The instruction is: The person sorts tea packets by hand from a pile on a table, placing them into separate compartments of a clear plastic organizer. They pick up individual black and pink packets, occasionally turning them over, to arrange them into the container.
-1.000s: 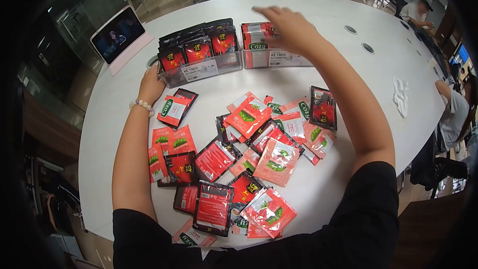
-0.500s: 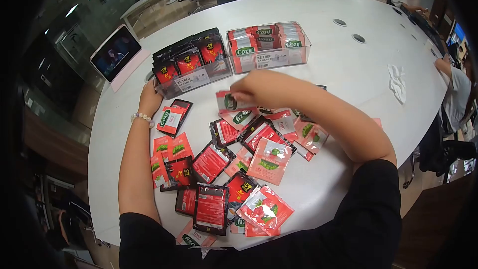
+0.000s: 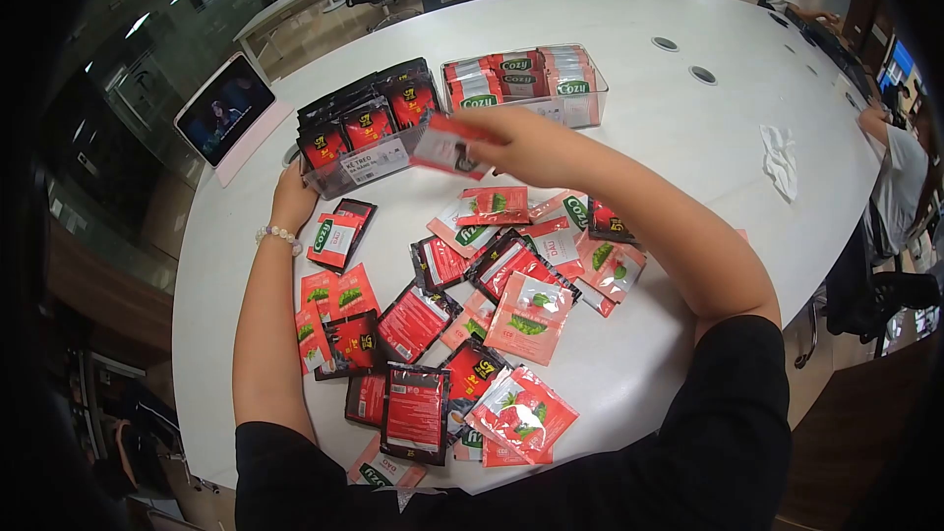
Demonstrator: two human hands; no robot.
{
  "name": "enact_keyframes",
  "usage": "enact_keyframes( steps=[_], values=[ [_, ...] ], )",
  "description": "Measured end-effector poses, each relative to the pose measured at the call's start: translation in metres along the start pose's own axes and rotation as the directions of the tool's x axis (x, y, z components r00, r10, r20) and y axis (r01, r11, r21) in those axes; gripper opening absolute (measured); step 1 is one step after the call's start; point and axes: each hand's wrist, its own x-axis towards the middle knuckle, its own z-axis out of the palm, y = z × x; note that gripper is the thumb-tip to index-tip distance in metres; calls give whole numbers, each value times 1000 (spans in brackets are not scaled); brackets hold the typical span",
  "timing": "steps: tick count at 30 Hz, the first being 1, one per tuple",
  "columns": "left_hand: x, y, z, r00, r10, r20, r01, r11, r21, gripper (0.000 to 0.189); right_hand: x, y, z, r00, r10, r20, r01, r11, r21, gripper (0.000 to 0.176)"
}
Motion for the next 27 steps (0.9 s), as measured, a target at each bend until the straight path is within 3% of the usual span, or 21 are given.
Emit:
enact_keyframes(
  steps=[2, 5, 9, 10, 13, 19, 20, 23, 24, 27],
  values=[
    [-1, 2, -1, 1000, 5, -5, -5, 1000, -1, 29, 0, -8, -5, 988, 94, -122, -80, 990, 118, 40],
    [-1, 3, -1, 1000, 6, -8, -6, 1000, 5, 29, 5, 7, -23, 986, -43, -164, 33, 997, -64, 45],
    [-4, 10, -5, 1000, 1, -11, 0, 1000, 25, 29, 22, 40, -48, 908, -284, -309, 104, 866, -489, 34],
    [-4, 9, -5, 1000, 7, -16, -7, 999, 35, 29, 20, 28, -48, 914, -189, -358, 6, 890, -456, 29],
    [-5, 8, -4, 999, 22, -28, -21, 998, 52, 29, 27, 34, -53, 903, -266, -336, 12, 800, -600, 25],
    [-4, 9, -4, 999, 25, -29, -23, 998, 54, 29, 64, 65, -31, 941, -332, -58, 197, 682, -704, 28],
    [-5, 10, -5, 999, 26, -29, -25, 998, 49, 29, 69, 70, -27, 931, -364, 7, 282, 708, -647, 31],
    [-6, 18, -10, 1000, -18, -15, 18, 998, 52, 29, 76, 66, -11, 986, -152, -70, 105, 886, -452, 38],
    [-7, 21, -12, 999, -41, -7, 41, 998, 55, 29, 79, 62, -11, 992, -124, -32, 96, 886, -454, 41],
    [-7, 22, -13, 999, -34, -1, 34, 998, 56, 29, 84, 45, -7, 992, 124, -18, -124, 946, -301, 41]
  ],
)
